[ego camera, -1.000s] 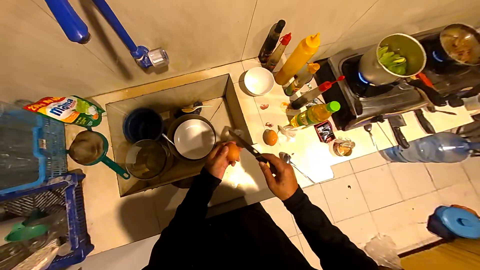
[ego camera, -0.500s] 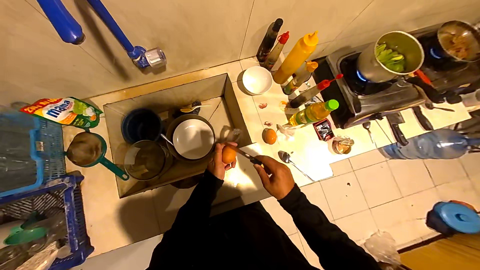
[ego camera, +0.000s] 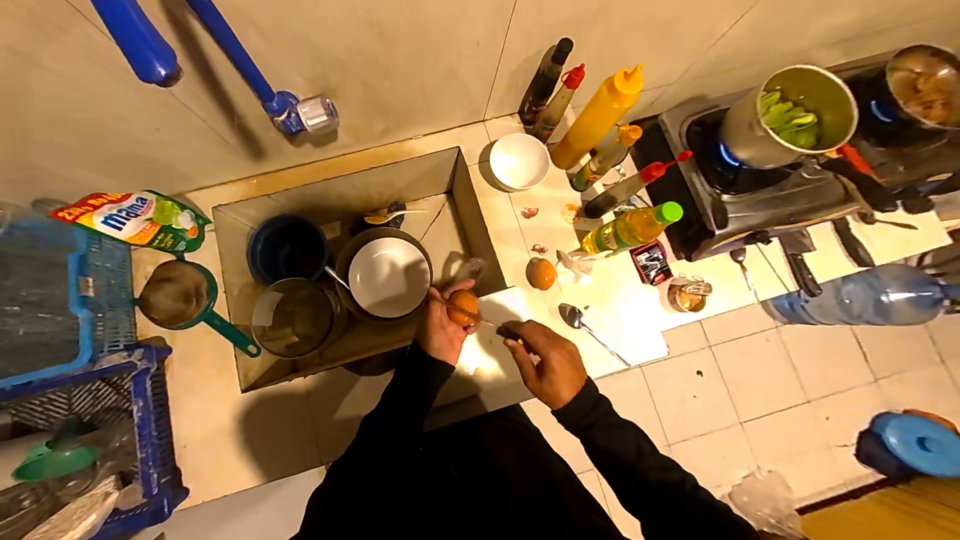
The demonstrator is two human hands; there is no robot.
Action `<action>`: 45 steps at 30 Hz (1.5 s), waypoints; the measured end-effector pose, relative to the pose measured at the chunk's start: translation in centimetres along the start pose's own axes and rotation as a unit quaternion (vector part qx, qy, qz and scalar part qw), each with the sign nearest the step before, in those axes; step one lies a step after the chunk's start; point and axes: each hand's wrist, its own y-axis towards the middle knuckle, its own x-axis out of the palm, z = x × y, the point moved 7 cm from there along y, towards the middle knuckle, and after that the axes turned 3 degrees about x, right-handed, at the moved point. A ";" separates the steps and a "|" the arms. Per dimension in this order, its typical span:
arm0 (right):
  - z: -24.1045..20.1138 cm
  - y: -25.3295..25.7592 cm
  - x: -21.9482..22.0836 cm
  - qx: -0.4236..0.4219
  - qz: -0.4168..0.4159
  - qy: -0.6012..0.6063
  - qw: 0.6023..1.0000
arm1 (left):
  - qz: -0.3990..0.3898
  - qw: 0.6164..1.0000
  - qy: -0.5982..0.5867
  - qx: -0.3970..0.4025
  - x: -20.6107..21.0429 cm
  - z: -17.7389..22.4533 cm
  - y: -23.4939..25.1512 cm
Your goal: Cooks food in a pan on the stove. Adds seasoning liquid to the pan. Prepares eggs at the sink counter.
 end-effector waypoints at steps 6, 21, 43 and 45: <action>0.4 0.2 -0.1 0.026 -0.010 -0.007 1.000 | -0.031 0.995 0.088 0.031 -0.3 0.6 0.0; 0.9 1.4 -2.1 0.028 0.045 0.087 0.995 | -0.080 0.985 0.124 0.093 -0.8 1.4 0.6; 12.0 0.4 -5.7 0.335 0.018 -0.085 0.938 | -0.116 0.963 0.205 0.128 -1.4 -0.3 1.0; 14.6 0.9 -6.1 0.389 -0.003 -0.120 0.913 | -0.122 0.963 0.208 0.121 -1.5 -0.8 1.3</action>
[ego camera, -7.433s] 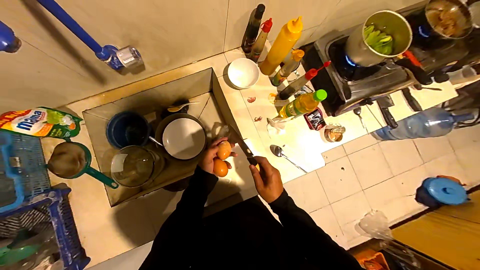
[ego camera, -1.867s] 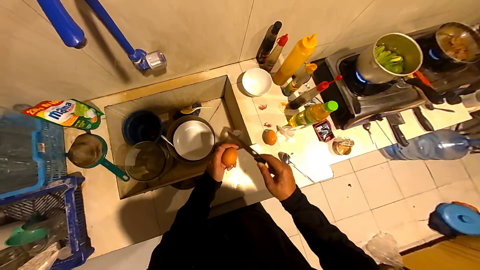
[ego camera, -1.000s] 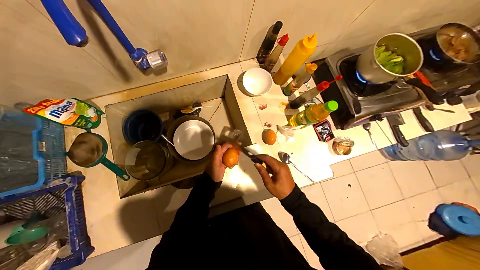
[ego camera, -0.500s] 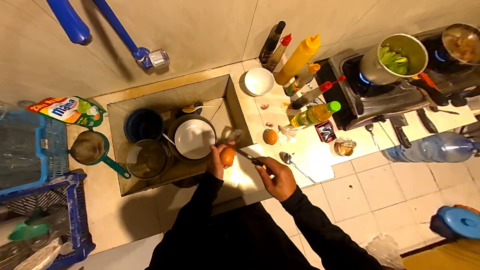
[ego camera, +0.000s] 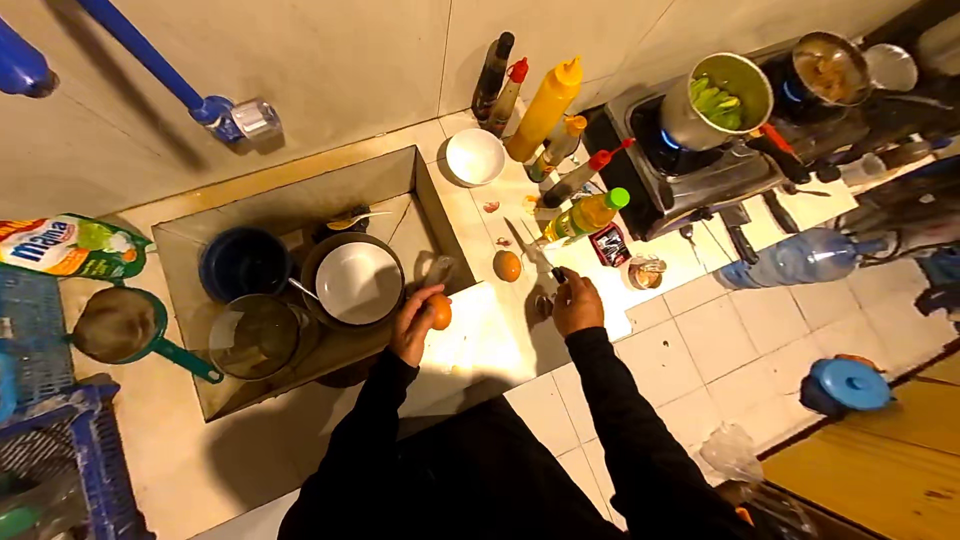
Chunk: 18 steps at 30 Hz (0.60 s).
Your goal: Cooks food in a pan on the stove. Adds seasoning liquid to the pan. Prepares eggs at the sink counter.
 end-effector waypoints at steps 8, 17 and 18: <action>-3.7 -0.9 -0.2 -0.118 0.030 0.050 0.991 | 0.029 0.999 -0.006 -0.031 -0.1 -0.1 0.1; -13.9 -7.3 7.1 -0.308 -0.122 0.275 0.903 | 0.052 0.994 0.053 -0.085 -0.5 0.0 0.2; -14.1 -7.2 7.3 -0.305 -0.125 0.276 0.903 | 0.046 0.994 0.052 -0.089 -0.6 0.2 0.1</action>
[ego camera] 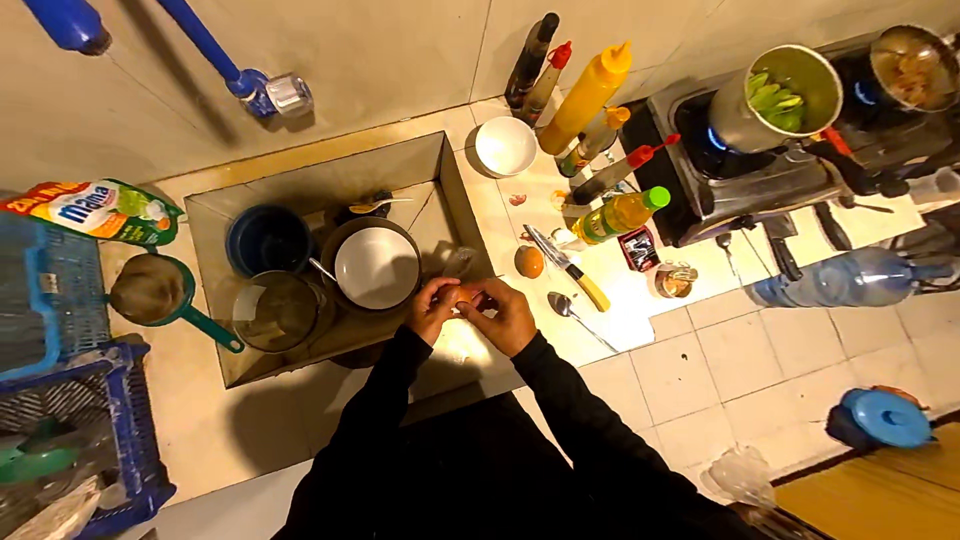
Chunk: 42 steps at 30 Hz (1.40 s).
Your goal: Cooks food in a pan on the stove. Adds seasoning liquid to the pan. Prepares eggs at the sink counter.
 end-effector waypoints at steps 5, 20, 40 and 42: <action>0.0 0.9 0.4 0.040 -0.030 0.028 0.998 | -0.048 0.999 -0.022 0.000 -0.8 0.9 0.0; -0.2 5.0 3.9 0.078 -0.158 0.096 0.980 | 0.008 0.999 0.018 0.030 -5.2 1.2 -0.1; -3.5 4.5 9.6 -0.058 -0.109 -0.112 0.986 | 0.213 0.971 -0.106 0.008 -11.2 0.1 -2.4; -4.9 4.5 9.8 -0.129 -0.071 -0.101 0.984 | 0.194 0.977 -0.088 0.013 -10.6 0.6 -2.6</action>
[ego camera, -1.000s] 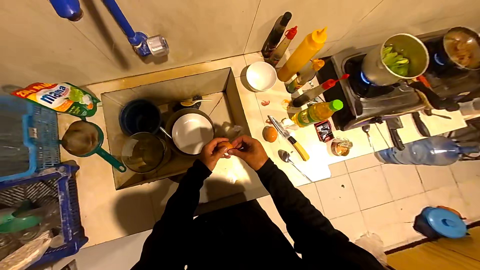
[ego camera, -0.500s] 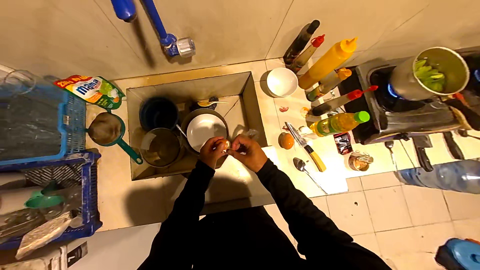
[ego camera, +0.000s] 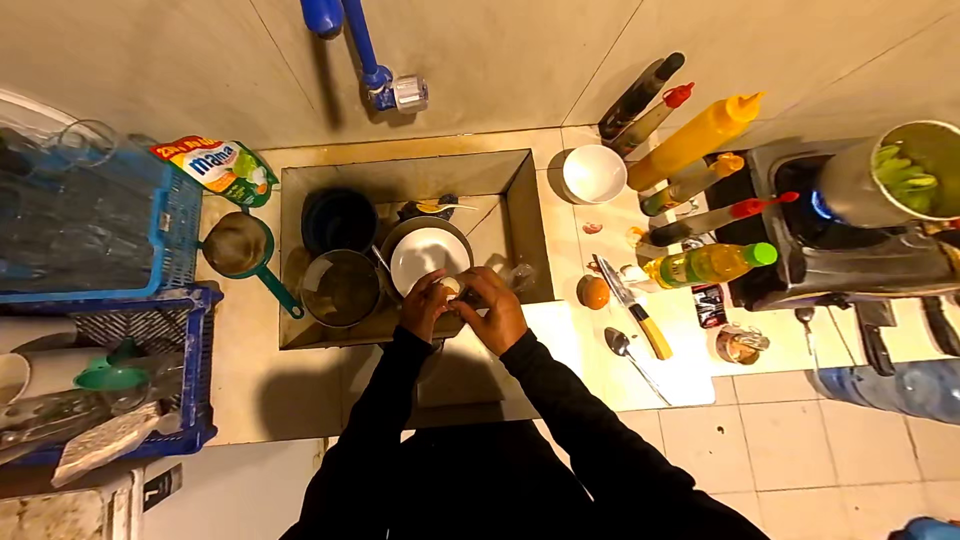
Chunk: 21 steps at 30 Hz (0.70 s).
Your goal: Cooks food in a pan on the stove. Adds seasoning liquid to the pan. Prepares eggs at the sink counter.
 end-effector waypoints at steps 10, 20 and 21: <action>-1.0 0.5 0.5 -0.073 -0.021 -0.004 0.997 | -0.011 0.996 0.089 0.004 0.3 0.8 -0.2; -0.7 0.5 0.7 -0.042 -0.051 0.076 0.995 | 0.004 0.996 0.087 0.001 0.2 0.6 0.2; -0.7 0.5 0.7 -0.042 -0.051 0.079 0.995 | 0.010 0.996 0.092 0.001 0.2 0.7 0.3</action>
